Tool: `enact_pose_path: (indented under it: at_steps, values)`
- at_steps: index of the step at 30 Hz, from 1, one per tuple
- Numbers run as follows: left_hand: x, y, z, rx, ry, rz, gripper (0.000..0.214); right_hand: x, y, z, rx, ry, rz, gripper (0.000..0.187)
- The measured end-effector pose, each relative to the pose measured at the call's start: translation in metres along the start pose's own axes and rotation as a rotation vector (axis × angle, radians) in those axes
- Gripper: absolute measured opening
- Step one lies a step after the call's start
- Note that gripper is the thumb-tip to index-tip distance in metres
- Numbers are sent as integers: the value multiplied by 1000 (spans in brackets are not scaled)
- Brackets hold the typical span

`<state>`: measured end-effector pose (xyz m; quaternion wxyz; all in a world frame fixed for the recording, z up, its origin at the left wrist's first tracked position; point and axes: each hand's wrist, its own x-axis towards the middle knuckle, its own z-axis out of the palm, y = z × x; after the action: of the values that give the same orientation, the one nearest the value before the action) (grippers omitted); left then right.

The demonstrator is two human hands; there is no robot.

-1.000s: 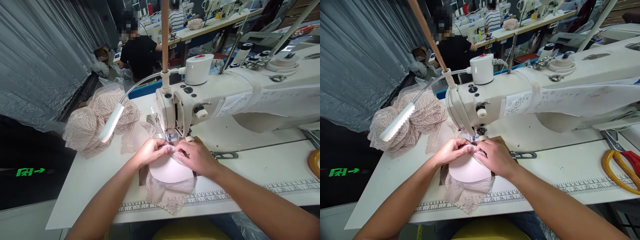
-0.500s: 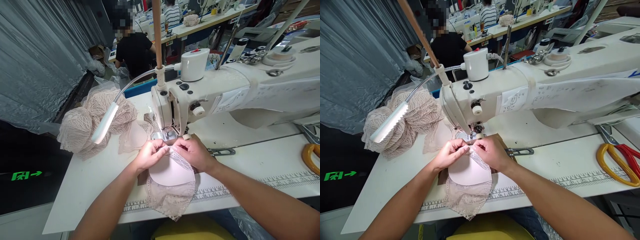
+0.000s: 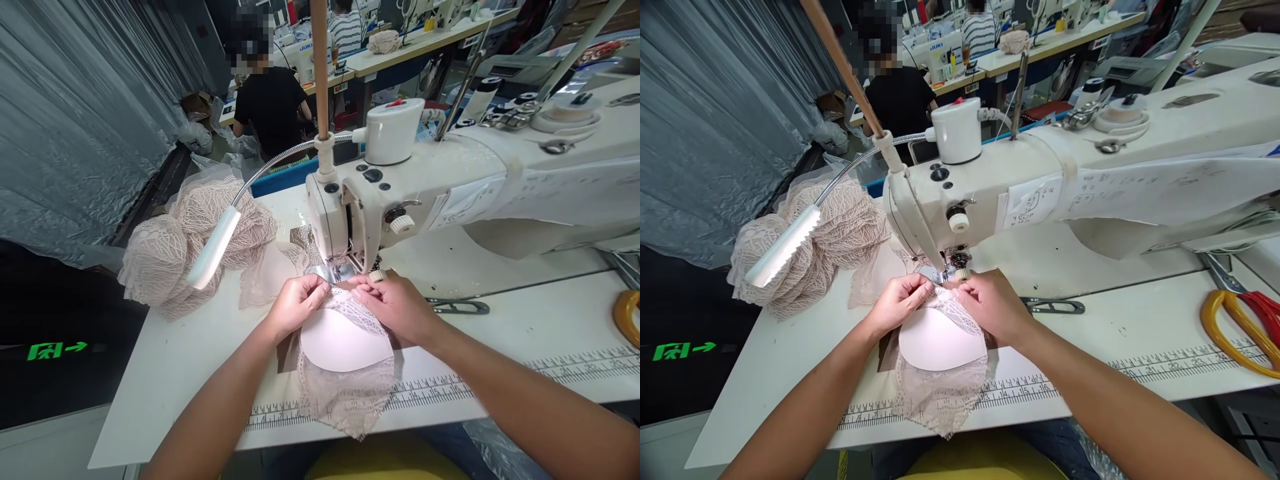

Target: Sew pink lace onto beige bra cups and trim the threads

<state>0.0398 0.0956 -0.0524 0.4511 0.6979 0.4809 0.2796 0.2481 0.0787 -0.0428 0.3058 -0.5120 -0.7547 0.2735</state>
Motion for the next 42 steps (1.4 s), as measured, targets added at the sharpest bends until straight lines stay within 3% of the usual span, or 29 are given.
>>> enact_pose_path:
  at_steps: [4, 7, 9, 13, 17, 23, 33, 42]
  values:
    - [3, 2, 2, 155, 7, 19, 26, -2, 3, 2, -100, 81, -155, 25]
    - [8, 3, 0, 401, 5, 59, 19, -1, 6, 7, -240, -5, -307, 24]
    - [9, 7, -4, 560, 26, 75, 16, -1, 6, 10, -363, -50, -335, 24]
    - [-3, 28, -10, 707, 127, 106, 16, 1, 7, 14, -483, -48, -350, 24]
    - [-21, 45, 2, 727, -16, 268, 22, 0, 9, 15, -496, -32, -350, 21]
    - [-23, 20, 21, 918, -39, 359, 29, 0, 5, 12, -512, -22, -377, 21]
    - [-8, 13, -3, 938, -137, 411, 45, 6, 1, 13, -507, -108, -218, 26]
    - [3, 10, -12, 907, -211, 432, 46, 9, 4, 16, -528, 9, -241, 23]
